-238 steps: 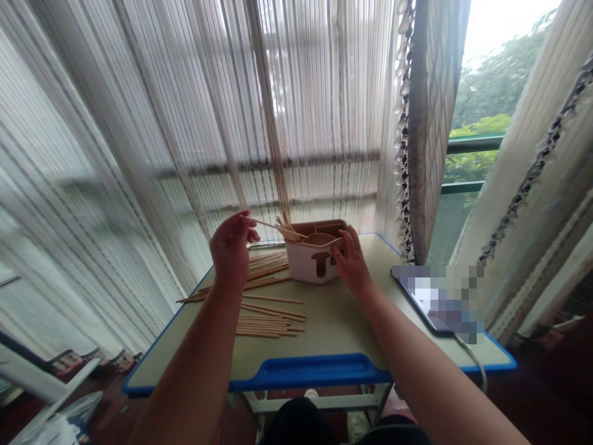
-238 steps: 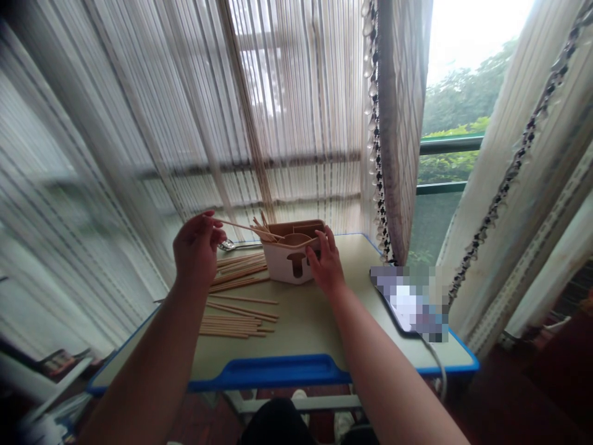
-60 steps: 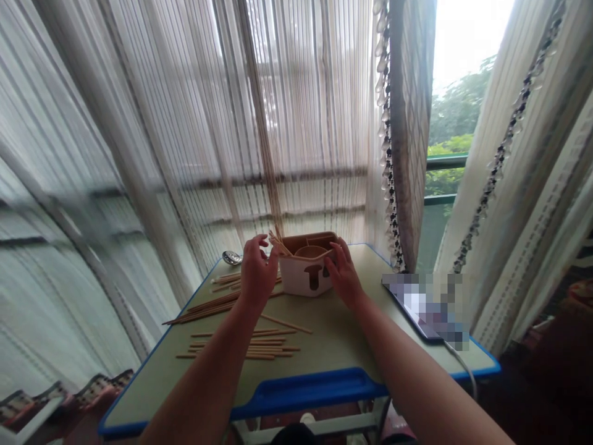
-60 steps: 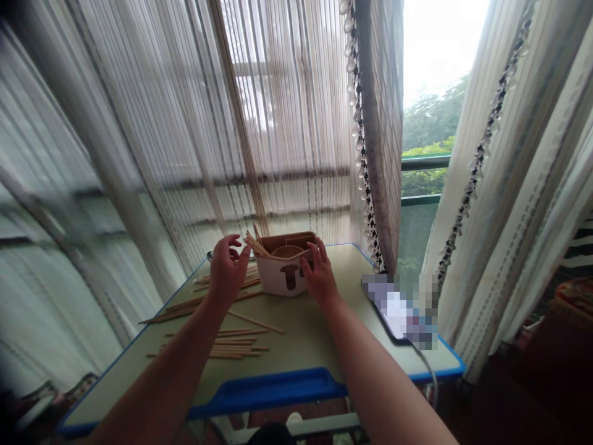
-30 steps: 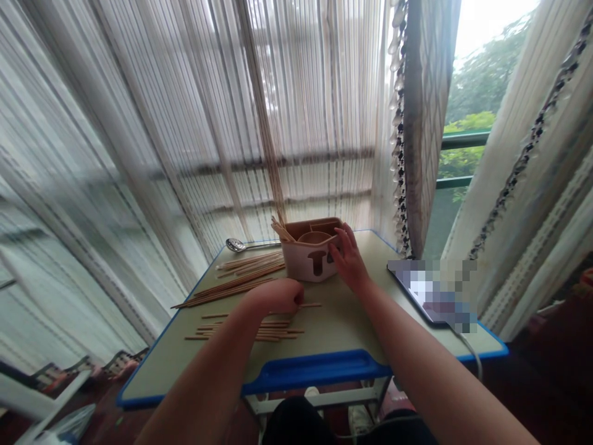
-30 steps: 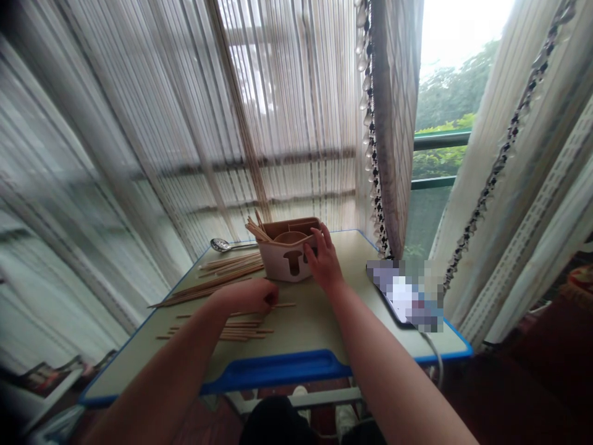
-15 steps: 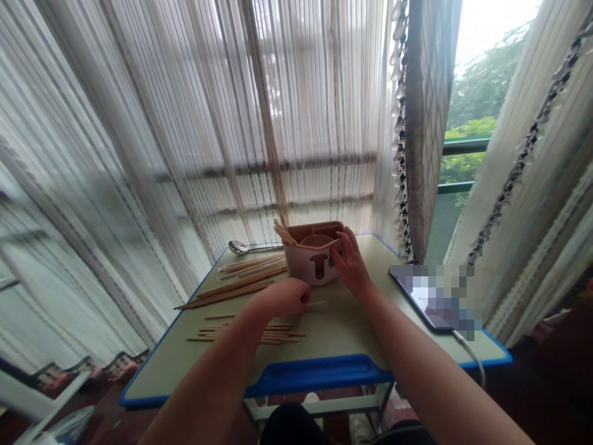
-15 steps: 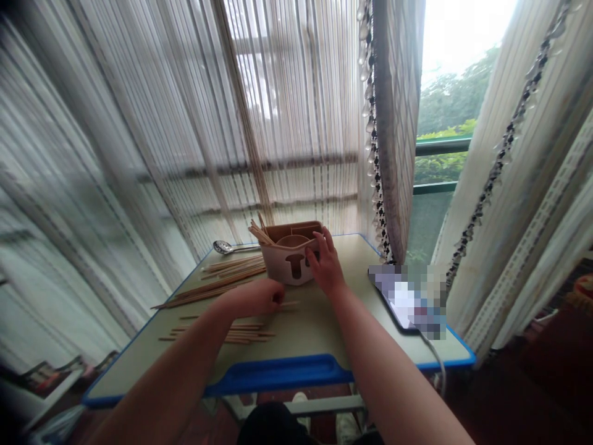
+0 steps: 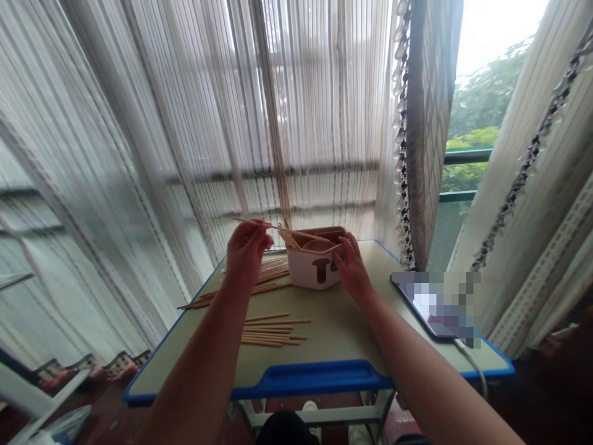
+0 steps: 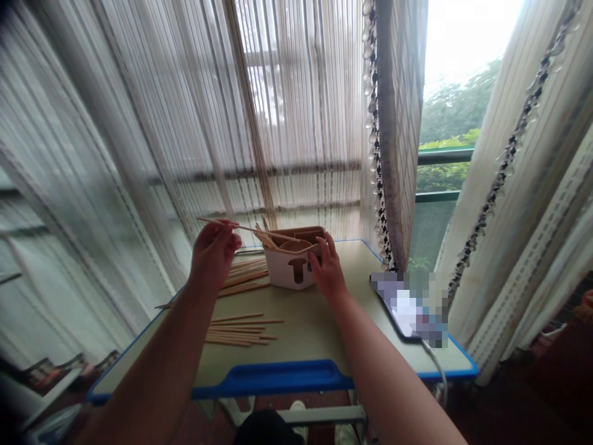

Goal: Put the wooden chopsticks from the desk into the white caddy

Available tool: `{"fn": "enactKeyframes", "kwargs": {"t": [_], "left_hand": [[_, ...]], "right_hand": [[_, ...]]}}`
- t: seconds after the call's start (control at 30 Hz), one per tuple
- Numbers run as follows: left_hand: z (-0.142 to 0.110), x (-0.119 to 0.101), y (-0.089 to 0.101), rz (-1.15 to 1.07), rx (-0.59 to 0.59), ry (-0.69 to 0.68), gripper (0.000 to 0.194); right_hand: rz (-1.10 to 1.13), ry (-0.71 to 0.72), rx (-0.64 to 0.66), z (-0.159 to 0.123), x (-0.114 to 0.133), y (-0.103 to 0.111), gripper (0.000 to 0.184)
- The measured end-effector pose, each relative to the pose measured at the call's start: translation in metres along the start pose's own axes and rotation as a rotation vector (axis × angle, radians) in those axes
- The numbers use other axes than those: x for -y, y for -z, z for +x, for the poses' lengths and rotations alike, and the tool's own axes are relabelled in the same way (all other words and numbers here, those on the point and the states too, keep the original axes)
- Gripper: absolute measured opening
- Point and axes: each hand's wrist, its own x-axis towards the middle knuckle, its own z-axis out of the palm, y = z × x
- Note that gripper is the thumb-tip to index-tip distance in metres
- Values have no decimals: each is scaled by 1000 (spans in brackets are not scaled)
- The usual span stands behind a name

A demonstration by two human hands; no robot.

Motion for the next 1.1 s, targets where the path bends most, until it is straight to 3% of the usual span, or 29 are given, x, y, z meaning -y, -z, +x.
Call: {"fn": "enactKeyframes", "kwargs": {"t": [0.1, 0.2, 0.43, 0.67, 0.77, 1.0, 1.1], "left_hand": [[7, -1, 8, 120, -164, -157, 20], [11, 2, 14, 264, -224, -250, 17], [10, 23, 14, 445, 35, -62, 21], [19, 40, 12, 546, 58, -66, 23], [20, 34, 8, 490, 15, -119, 21], [14, -3, 1, 242, -205, -311, 15], [16, -2, 4, 231, -218, -326, 13]], "right_hand": [[0, -13, 9, 0, 0, 0, 44], [-2, -13, 8, 0, 1, 0, 44], [-4, -23, 9, 0, 3, 0, 44], [-5, -19, 12, 1, 2, -2, 44], [-3, -23, 22, 1, 4, -2, 45], [1, -11, 33, 2, 5, -3, 45], [5, -8, 32, 2, 4, -4, 45]]}}
